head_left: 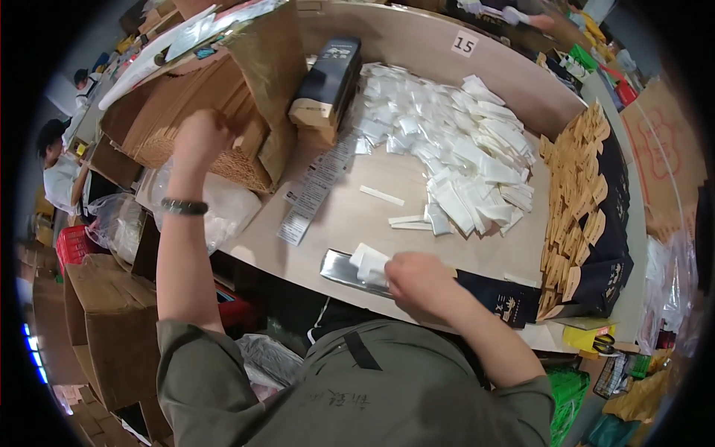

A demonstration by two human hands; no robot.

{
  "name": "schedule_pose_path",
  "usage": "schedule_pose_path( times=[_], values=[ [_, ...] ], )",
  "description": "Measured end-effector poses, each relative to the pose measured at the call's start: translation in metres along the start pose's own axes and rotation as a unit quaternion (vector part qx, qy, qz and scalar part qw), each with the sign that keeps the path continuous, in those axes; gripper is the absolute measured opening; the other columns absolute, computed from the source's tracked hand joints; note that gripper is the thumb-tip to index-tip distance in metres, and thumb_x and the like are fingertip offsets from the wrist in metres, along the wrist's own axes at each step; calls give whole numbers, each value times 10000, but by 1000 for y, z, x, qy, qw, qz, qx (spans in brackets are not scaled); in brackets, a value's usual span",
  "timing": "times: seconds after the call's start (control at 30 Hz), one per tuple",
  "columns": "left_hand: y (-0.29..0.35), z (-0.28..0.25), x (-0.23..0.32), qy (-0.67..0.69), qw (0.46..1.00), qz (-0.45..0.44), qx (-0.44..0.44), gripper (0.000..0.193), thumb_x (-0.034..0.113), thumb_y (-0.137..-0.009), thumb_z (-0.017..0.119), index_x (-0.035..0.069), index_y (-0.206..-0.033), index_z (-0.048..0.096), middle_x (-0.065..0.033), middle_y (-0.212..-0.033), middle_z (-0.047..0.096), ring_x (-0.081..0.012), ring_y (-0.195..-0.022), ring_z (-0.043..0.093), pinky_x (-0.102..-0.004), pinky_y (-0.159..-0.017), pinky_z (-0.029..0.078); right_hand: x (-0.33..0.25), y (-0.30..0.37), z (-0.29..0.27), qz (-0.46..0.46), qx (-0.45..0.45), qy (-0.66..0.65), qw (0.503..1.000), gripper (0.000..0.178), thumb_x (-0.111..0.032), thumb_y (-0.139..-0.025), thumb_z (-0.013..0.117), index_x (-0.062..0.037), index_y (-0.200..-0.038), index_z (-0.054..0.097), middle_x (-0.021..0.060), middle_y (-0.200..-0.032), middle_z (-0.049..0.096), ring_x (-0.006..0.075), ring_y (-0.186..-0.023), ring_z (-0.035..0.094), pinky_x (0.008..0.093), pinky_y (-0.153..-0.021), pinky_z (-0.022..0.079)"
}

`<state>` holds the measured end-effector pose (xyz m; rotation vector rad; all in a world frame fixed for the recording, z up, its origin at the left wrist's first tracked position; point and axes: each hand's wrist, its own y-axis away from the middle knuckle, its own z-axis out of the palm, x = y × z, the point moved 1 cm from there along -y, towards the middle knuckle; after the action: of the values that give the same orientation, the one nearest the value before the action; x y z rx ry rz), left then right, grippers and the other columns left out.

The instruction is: Packaging small white paper-sleeved products into black and gold boxes using a metal scoop at a factory workstation.

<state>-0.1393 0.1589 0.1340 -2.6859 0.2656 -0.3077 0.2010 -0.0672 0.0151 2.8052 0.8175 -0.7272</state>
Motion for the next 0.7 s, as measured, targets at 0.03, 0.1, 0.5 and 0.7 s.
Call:
schedule_pose_path(
  times=[0.03, 0.1, 0.5, 0.7],
  values=[
    [-6, 7, -4, -49, 988, -28, -141, 207, 106, -810, 624, 33, -983, 711, -200, -878, 687, -405, -837, 656, -466, -728, 530, -3, -1, 10, -29, -22, 12, 999, 89, -134, -808, 637, -57, -789, 598, 141, -802, 592, 360, -811, 616, 461, -689, 504],
    [-7, 15, -12, -38, 993, -3, -112, 198, 92, -798, 615, 30, -960, 711, -218, -866, 678, -416, -845, 651, -480, -737, 526, -1, 2, 14, -29, -29, 27, 999, 78, -131, -816, 630, -60, -801, 602, 133, -813, 585, 358, -821, 612, 455, -698, 506],
    [70, 1, -2, 170, 971, -88, 145, 163, 102, -950, 549, -25, -1035, 606, -137, -922, 670, -258, -821, 635, -350, -735, 489, -19, 18, 5, 58, 200, 2, 978, 183, -163, -797, 730, -53, -904, 631, 108, -948, 630, 321, -868, 619, 434, -742, 509],
    [217, 46, 21, 507, 794, -105, -317, 80, 25, -934, 623, 6, -1002, 661, 20, -916, 617, -74, -811, 525, -216, -728, 426, -4, 69, 5, 54, 182, 10, 982, 307, -178, -724, 798, -11, -897, 607, 195, -1217, 607, 372, -1129, 578, 446, -930, 488]
  ],
)
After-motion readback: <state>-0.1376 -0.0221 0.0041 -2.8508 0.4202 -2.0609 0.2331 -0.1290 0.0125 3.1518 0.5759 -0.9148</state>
